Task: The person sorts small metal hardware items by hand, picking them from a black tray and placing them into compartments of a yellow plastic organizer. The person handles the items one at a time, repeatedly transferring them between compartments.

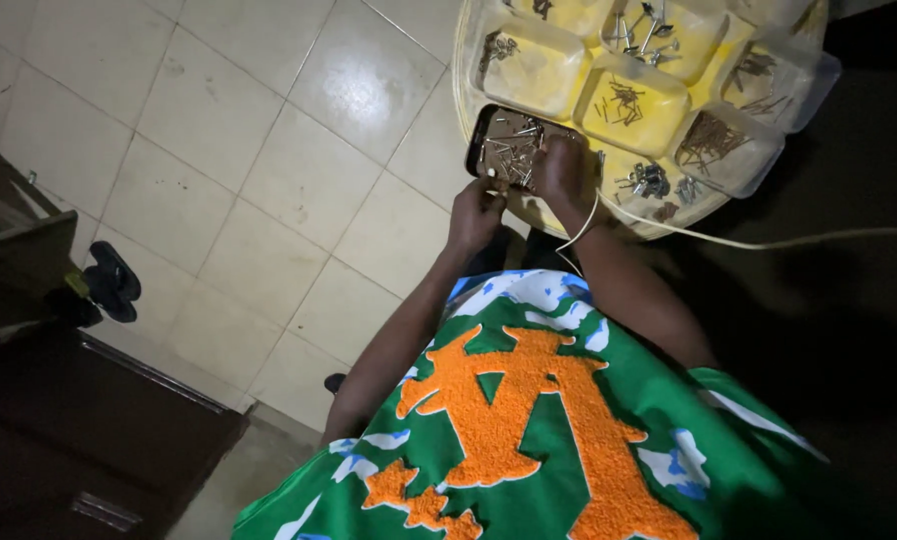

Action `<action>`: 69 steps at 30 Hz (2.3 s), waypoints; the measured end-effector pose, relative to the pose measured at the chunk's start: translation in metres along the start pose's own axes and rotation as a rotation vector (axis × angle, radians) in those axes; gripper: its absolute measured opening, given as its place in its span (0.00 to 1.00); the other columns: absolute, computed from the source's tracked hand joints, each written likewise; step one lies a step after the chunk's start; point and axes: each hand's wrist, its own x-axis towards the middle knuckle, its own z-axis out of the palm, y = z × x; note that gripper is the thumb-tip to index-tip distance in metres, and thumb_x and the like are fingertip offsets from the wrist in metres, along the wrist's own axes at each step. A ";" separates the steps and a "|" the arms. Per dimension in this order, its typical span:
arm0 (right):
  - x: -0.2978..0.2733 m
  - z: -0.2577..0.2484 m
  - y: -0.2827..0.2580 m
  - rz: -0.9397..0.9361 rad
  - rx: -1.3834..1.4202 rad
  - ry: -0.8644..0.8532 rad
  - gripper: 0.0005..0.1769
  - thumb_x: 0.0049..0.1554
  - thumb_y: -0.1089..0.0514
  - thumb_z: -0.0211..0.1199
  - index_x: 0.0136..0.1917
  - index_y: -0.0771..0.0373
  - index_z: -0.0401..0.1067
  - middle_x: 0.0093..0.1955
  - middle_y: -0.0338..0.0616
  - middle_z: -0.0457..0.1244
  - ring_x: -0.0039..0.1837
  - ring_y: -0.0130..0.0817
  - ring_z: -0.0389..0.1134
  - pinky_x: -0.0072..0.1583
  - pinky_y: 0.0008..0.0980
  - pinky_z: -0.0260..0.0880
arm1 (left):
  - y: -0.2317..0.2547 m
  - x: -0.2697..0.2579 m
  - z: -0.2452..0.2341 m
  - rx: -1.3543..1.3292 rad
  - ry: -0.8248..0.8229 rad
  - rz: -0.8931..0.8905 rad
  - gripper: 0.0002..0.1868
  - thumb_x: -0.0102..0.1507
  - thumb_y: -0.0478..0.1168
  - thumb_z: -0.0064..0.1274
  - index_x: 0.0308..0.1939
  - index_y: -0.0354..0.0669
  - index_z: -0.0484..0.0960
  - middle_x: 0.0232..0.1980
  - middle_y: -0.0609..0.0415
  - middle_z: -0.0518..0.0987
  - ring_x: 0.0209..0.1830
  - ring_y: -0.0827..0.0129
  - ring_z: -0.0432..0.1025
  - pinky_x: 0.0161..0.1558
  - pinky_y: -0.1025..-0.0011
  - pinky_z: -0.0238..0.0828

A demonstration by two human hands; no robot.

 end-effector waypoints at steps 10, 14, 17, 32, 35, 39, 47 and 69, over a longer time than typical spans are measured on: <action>0.001 0.010 0.021 -0.158 -0.005 0.059 0.12 0.52 0.66 0.60 0.50 0.65 0.77 0.54 0.56 0.69 0.54 0.57 0.70 0.54 0.56 0.69 | -0.010 0.006 0.006 -0.029 -0.001 0.008 0.14 0.63 0.35 0.54 0.52 0.34 0.82 0.39 0.44 0.84 0.34 0.61 0.79 0.39 0.65 0.75; 0.004 0.020 0.026 -0.187 -0.057 0.035 0.11 0.54 0.67 0.61 0.49 0.61 0.80 0.54 0.55 0.69 0.52 0.55 0.71 0.52 0.54 0.72 | -0.013 0.006 0.008 -0.016 0.046 0.088 0.13 0.63 0.35 0.55 0.50 0.34 0.82 0.45 0.45 0.85 0.36 0.62 0.80 0.40 0.66 0.76; 0.000 0.009 0.025 -0.189 -0.098 -0.019 0.11 0.56 0.66 0.60 0.50 0.61 0.80 0.53 0.55 0.69 0.51 0.54 0.71 0.52 0.52 0.72 | -0.012 0.005 0.006 0.013 0.078 0.077 0.14 0.62 0.36 0.57 0.50 0.34 0.82 0.43 0.45 0.85 0.35 0.61 0.80 0.40 0.66 0.76; 0.004 -0.004 0.023 -0.309 -0.121 -0.127 0.10 0.57 0.60 0.62 0.52 0.54 0.79 0.57 0.50 0.68 0.58 0.54 0.69 0.58 0.51 0.71 | -0.003 -0.006 0.006 -0.028 0.137 0.045 0.15 0.61 0.36 0.57 0.50 0.34 0.81 0.40 0.45 0.84 0.33 0.62 0.79 0.39 0.65 0.75; 0.006 0.015 0.029 -0.345 -0.112 -0.026 0.15 0.54 0.60 0.62 0.56 0.54 0.79 0.58 0.49 0.68 0.59 0.54 0.69 0.60 0.51 0.71 | -0.002 -0.012 0.001 0.005 0.135 0.017 0.12 0.62 0.36 0.56 0.49 0.35 0.82 0.39 0.44 0.84 0.34 0.62 0.79 0.39 0.65 0.75; 0.001 0.019 0.036 -0.437 -0.159 0.167 0.18 0.51 0.61 0.63 0.55 0.50 0.80 0.60 0.48 0.69 0.58 0.54 0.70 0.59 0.47 0.71 | -0.005 -0.015 0.001 -0.080 0.100 -0.087 0.11 0.64 0.37 0.54 0.48 0.35 0.82 0.37 0.46 0.84 0.33 0.63 0.79 0.39 0.66 0.76; -0.005 -0.026 0.052 -0.298 0.115 -0.103 0.12 0.53 0.68 0.62 0.51 0.66 0.77 0.49 0.55 0.67 0.49 0.52 0.71 0.50 0.45 0.73 | -0.017 -0.005 0.019 -0.094 0.135 0.044 0.13 0.62 0.34 0.54 0.50 0.34 0.81 0.44 0.45 0.83 0.35 0.64 0.80 0.40 0.66 0.76; 0.016 -0.012 0.005 -0.384 0.000 -0.019 0.11 0.54 0.68 0.60 0.50 0.62 0.78 0.52 0.55 0.68 0.50 0.53 0.71 0.52 0.46 0.73 | 0.002 -0.013 0.017 -0.142 0.187 -0.014 0.13 0.62 0.34 0.54 0.50 0.35 0.82 0.44 0.49 0.85 0.38 0.64 0.80 0.40 0.68 0.76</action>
